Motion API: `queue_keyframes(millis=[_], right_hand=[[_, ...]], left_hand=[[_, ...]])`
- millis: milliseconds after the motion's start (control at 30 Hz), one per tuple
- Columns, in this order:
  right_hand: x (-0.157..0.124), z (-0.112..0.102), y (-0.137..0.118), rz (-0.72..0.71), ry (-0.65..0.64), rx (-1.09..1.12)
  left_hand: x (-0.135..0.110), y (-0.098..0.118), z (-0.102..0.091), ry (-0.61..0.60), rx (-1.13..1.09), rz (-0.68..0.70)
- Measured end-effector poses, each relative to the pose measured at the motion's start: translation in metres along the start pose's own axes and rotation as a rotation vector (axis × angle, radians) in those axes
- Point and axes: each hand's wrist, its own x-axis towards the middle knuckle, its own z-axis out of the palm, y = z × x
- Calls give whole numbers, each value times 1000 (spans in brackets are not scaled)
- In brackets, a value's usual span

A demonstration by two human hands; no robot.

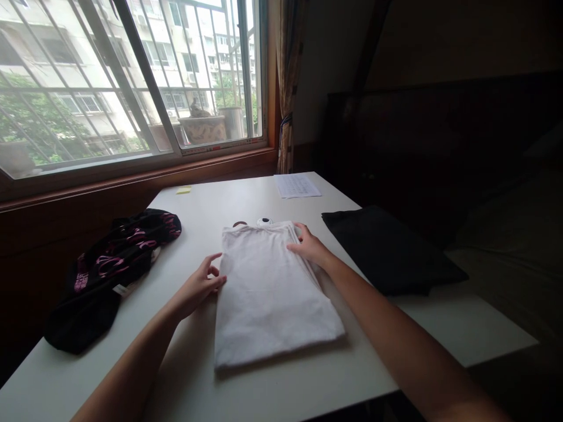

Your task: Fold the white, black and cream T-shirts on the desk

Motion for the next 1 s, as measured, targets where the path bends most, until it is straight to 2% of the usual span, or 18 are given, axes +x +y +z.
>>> queue_keyframes(millis=[100, 267, 333, 400, 567, 633, 767, 867, 1000], right_hand=[[-4, -8, 4, -9, -85, 35], [-8, -19, 3, -15, -198, 44], [-10, -22, 1, -17, -232, 27], [-13, -24, -1, -19, -267, 39], [-20, -30, -14, -45, -378, 158], [-24, -33, -23, -62, -396, 169], [-38, -38, -38, -117, -429, 174], [-55, -40, -40, -129, -444, 181], [-80, -35, -27, -25, -314, 178]], left_hand=[[-3, 2, -1, -53, 1, -18], [-13, 11, -4, -268, -78, -117], [-15, 13, -5, -314, -103, -165], [-14, 13, -4, -284, -116, -183], [-3, 7, 2, -24, -137, -80], [1, 5, 4, 42, -135, -60], [3, 8, 10, 10, -107, -63], [1, 13, 15, -22, -69, -47], [5, 13, 19, -23, -62, -17]])
